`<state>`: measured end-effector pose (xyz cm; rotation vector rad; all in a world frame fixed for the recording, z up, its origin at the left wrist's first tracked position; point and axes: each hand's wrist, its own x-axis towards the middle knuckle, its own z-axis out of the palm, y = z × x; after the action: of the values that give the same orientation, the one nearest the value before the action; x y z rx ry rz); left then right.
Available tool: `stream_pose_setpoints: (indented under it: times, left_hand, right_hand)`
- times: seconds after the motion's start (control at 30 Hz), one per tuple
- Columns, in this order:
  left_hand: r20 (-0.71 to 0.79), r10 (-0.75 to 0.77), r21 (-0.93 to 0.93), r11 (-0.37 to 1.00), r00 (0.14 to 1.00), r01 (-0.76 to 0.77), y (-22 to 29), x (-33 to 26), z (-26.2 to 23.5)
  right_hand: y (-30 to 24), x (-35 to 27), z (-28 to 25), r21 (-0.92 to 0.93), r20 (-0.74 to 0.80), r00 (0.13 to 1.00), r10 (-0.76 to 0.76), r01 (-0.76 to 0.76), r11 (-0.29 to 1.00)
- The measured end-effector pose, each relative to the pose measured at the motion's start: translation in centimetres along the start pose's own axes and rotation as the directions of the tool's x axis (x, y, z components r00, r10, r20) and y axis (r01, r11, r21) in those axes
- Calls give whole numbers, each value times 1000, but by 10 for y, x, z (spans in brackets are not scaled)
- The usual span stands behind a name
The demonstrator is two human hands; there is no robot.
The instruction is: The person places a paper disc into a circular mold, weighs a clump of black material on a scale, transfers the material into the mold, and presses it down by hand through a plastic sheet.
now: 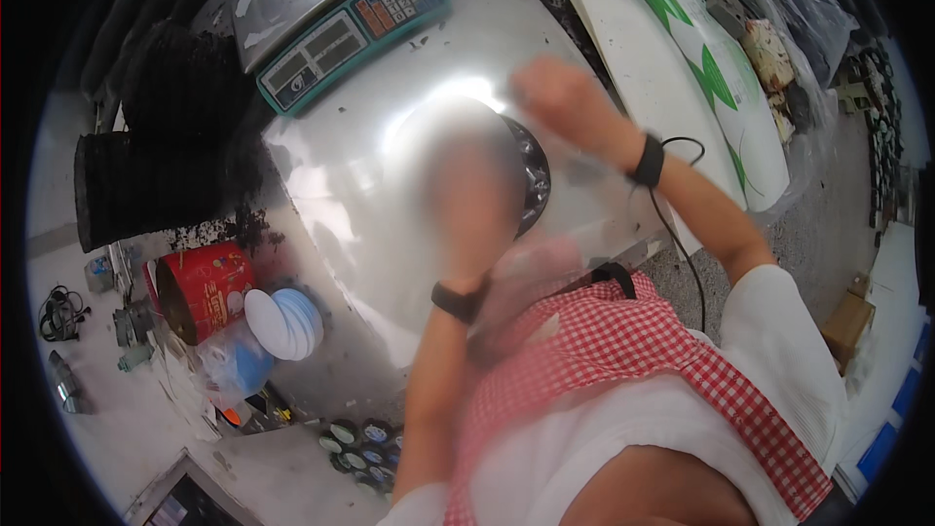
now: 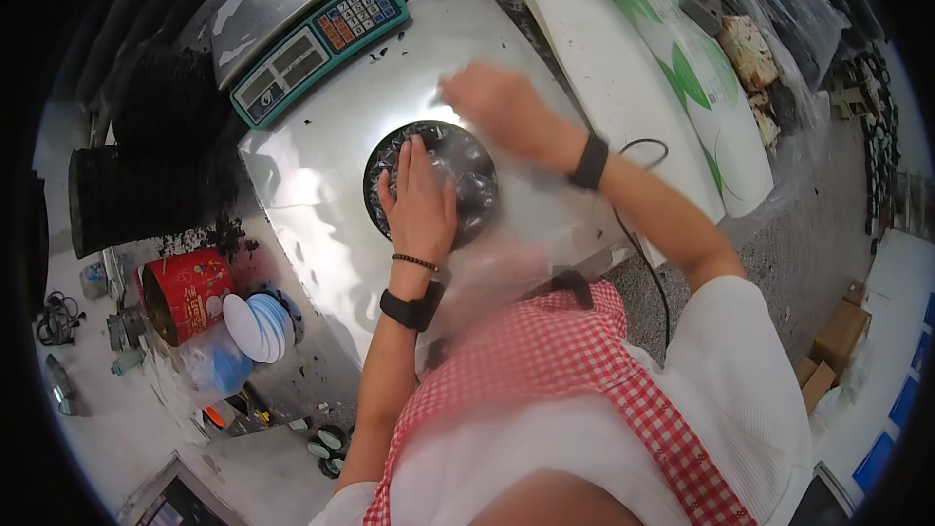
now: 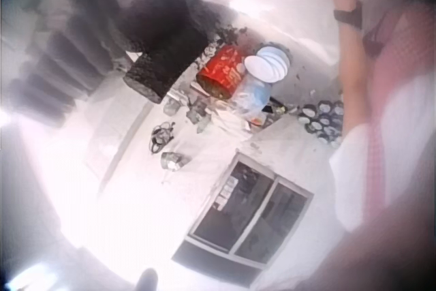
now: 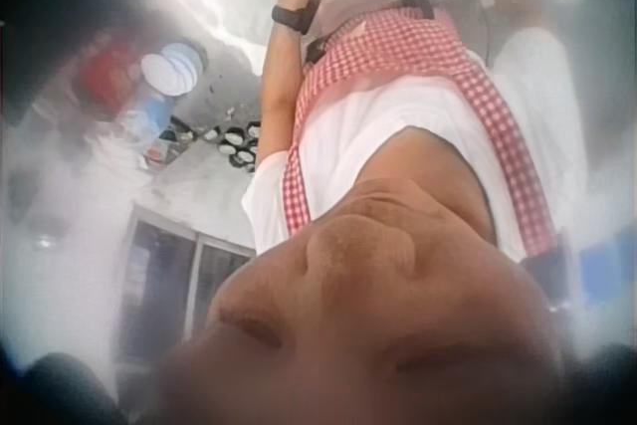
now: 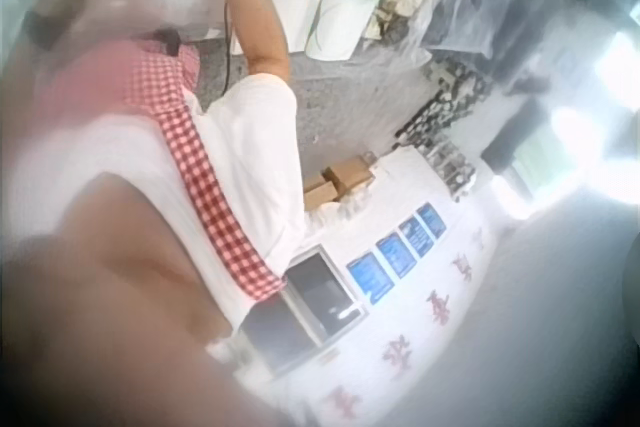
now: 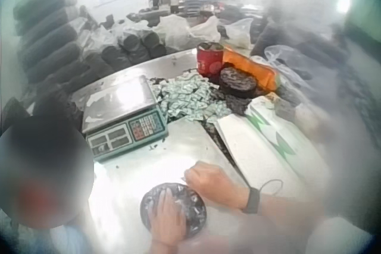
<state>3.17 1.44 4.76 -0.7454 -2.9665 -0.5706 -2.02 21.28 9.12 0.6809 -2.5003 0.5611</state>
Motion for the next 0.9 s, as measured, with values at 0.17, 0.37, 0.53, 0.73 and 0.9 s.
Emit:
stream_pose_setpoints:
  times: [0.17, 0.37, 0.53, 0.73, 0.9]
  left_hand:
    - [120, 31, 1, 1000, 992, -31, 20, -2, -6]
    - [-3, 219, 80, 973, 976, -218, 2, -15, -10]
    - [89, 173, 208, 960, 981, -188, 16, -7, 1]
    - [1, 131, 272, 954, 991, -126, 9, -13, -4]
    - [-102, 455, 464, 808, 884, -363, -16, 1, 29]
  right_hand:
    - [-56, -84, 1, 151, 260, 929, 263, -308, 939]
    - [82, -136, -105, -360, 102, 779, 618, -551, 753]
    - [186, -241, -111, -809, -151, 781, 606, -450, 378]
    - [194, -203, -106, -809, 129, 695, 707, -339, 480]
    - [192, -233, -141, -640, -13, 651, 759, -588, 494]
